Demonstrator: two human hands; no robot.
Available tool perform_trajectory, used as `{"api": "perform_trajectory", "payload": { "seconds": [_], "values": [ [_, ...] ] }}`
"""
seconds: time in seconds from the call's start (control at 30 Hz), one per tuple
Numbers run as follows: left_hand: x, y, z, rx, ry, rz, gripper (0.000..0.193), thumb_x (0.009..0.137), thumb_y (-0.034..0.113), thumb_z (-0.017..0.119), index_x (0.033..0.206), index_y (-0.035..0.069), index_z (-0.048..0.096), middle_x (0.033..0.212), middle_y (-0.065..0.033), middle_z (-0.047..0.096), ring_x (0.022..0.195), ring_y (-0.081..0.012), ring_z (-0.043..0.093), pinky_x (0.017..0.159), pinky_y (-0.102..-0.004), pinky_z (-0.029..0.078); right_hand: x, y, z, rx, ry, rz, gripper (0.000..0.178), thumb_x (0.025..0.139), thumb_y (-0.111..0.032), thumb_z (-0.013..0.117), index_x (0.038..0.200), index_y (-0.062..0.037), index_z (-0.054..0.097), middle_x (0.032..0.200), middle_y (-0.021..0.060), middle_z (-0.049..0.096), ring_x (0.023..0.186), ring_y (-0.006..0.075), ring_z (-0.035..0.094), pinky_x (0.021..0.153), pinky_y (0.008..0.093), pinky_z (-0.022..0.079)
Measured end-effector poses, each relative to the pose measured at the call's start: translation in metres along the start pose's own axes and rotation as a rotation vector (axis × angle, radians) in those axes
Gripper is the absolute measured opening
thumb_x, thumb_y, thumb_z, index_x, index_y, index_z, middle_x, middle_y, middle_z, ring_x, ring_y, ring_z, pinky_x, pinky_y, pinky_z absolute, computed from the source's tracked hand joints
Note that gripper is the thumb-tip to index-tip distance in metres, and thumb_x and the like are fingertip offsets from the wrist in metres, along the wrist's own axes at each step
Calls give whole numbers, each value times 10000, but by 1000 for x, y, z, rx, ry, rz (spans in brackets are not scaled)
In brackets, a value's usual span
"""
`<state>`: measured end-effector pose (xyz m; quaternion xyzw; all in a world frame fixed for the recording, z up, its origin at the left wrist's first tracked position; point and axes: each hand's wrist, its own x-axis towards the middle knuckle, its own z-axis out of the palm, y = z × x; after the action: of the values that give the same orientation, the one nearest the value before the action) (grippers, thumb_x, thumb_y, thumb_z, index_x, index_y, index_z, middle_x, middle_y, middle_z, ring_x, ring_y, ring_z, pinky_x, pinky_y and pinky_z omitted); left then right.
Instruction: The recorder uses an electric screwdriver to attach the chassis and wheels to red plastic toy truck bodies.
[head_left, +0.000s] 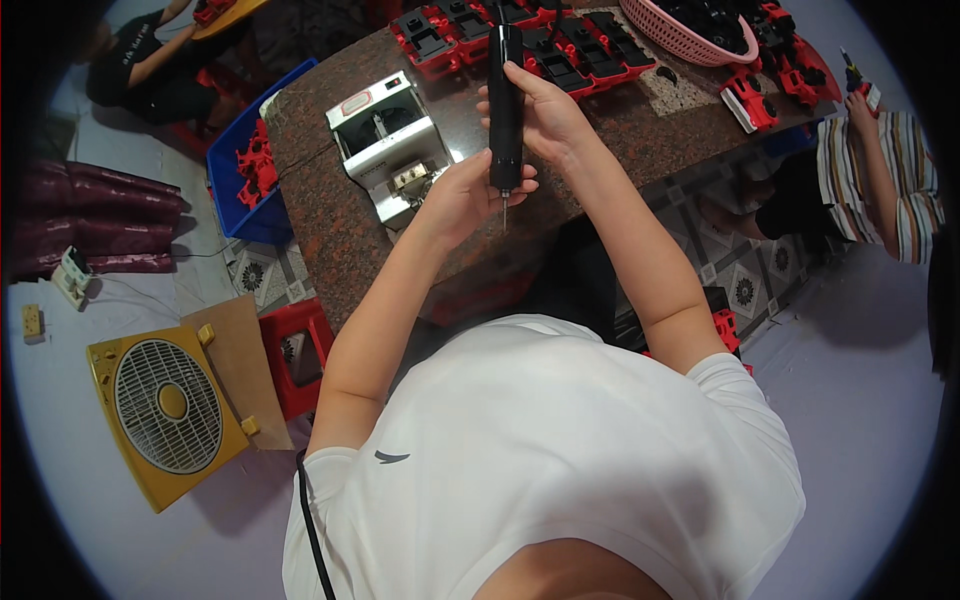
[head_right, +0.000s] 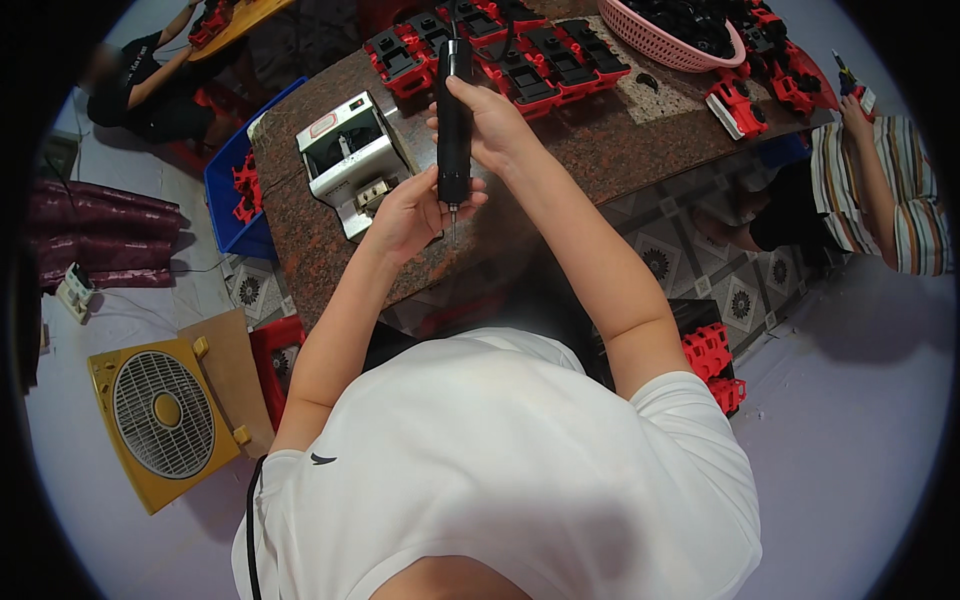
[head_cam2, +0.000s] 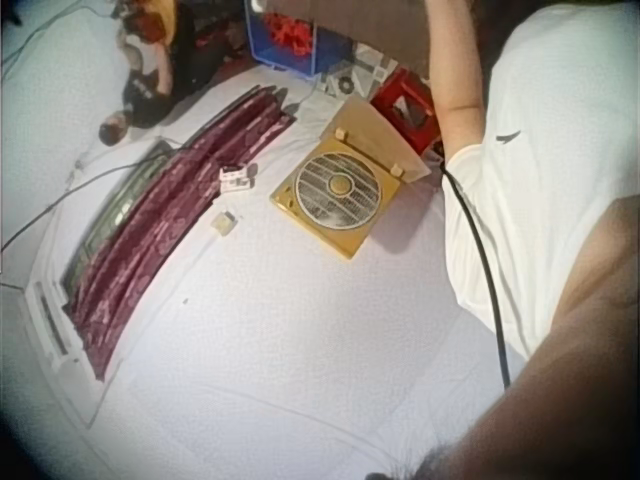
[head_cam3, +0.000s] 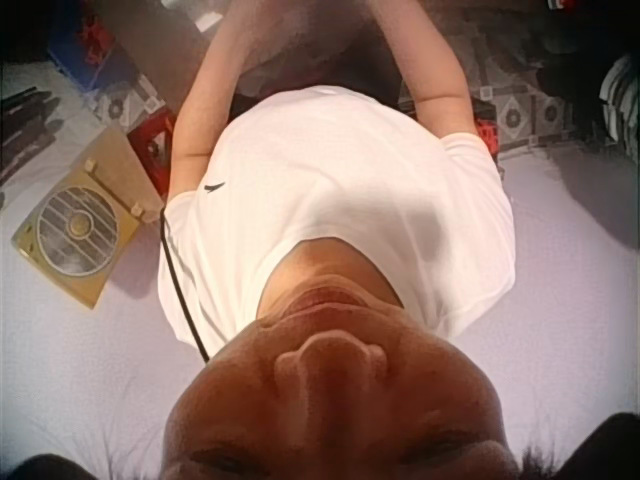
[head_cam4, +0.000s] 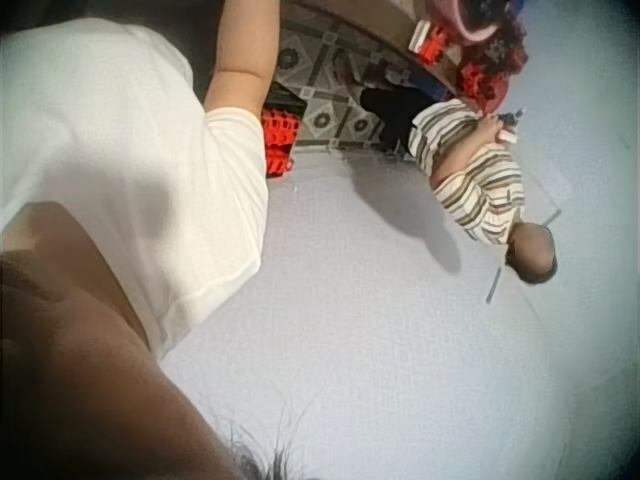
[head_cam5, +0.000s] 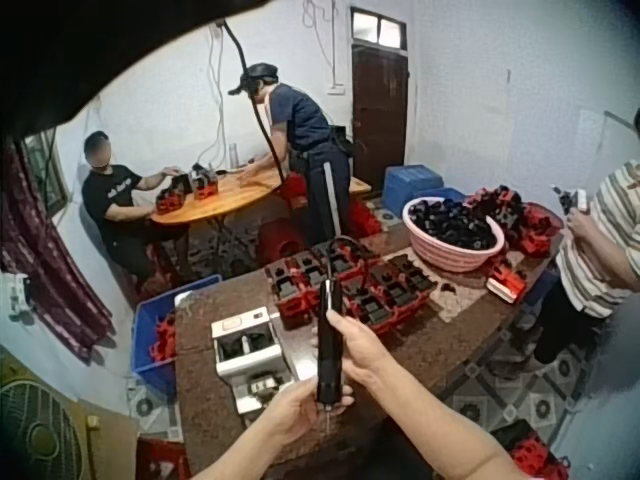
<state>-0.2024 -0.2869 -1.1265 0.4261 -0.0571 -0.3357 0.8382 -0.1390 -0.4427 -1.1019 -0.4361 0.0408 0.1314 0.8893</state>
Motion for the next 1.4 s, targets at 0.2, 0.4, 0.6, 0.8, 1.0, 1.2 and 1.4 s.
{"api": "perform_trajectory", "payload": {
  "seconds": [0.2, 0.4, 0.6, 0.8, 1.0, 1.2, 1.4],
  "values": [
    [0, 0, -2, -2, 2, 9, 400, 987, 327, 313, 1168, 15, 485, 1120, -175, 592, 1013, -257, 602, 887, -355, 477, 3, 1, -1, 1, -16, 17, 326, 908, -279, 554, 1044, 18, 561, 953, 142, 614, 894, 251, 612, 813, 417, 514],
    [0, -2, -3, -20, -5, 20, 417, 979, 316, 327, 1215, 0, 461, 1172, -191, 569, 1060, -270, 582, 906, -360, 467, 7, 2, -2, 5, -19, 10, 309, 908, -267, 552, 1031, 15, 573, 946, 140, 612, 894, 254, 614, 816, 417, 511],
    [1, -4, -7, -139, -33, 26, 419, 972, 289, 354, 1235, -22, 454, 1182, -188, 558, 1068, -272, 575, 914, -357, 459, 12, 3, -3, -3, -34, 14, 303, 911, -267, 545, 1040, 6, 576, 942, 136, 612, 892, 250, 614, 815, 410, 510],
    [-3, -2, -2, -111, -48, 77, 386, 937, 231, 456, 1215, -37, 470, 1159, -180, 568, 1051, -256, 584, 914, -340, 463, 8, 0, 0, -4, -46, 29, 323, 913, -268, 541, 1066, 15, 560, 973, 144, 617, 895, 244, 617, 808, 393, 517],
    [1, -9, 0, 96, 126, 147, 401, 854, 147, 595, 1189, -50, 498, 1037, -127, 625, 955, -184, 623, 845, -279, 489, 2, -1, 4, -141, -43, -59, 328, 887, -245, 586, 1063, 29, 550, 979, 139, 628, 838, 225, 633, 752, 346, 542],
    [0, -10, 4, 182, 236, 156, 458, 810, 121, 629, 1213, -50, 494, 968, -70, 637, 816, -79, 599, 723, -207, 471, 6, 4, -5, -122, -9, -40, 297, 868, -219, 613, 1024, 28, 564, 956, 128, 633, 818, 207, 633, 728, 326, 543],
    [-1, -10, 5, 149, 254, 157, 488, 789, 101, 641, 1226, -52, 484, 961, -53, 628, 798, -70, 582, 718, -206, 466, 7, 5, -5, -107, -16, -33, 284, 863, -228, 622, 997, 17, 573, 937, 115, 633, 804, 195, 627, 714, 320, 541]
  ]
}}
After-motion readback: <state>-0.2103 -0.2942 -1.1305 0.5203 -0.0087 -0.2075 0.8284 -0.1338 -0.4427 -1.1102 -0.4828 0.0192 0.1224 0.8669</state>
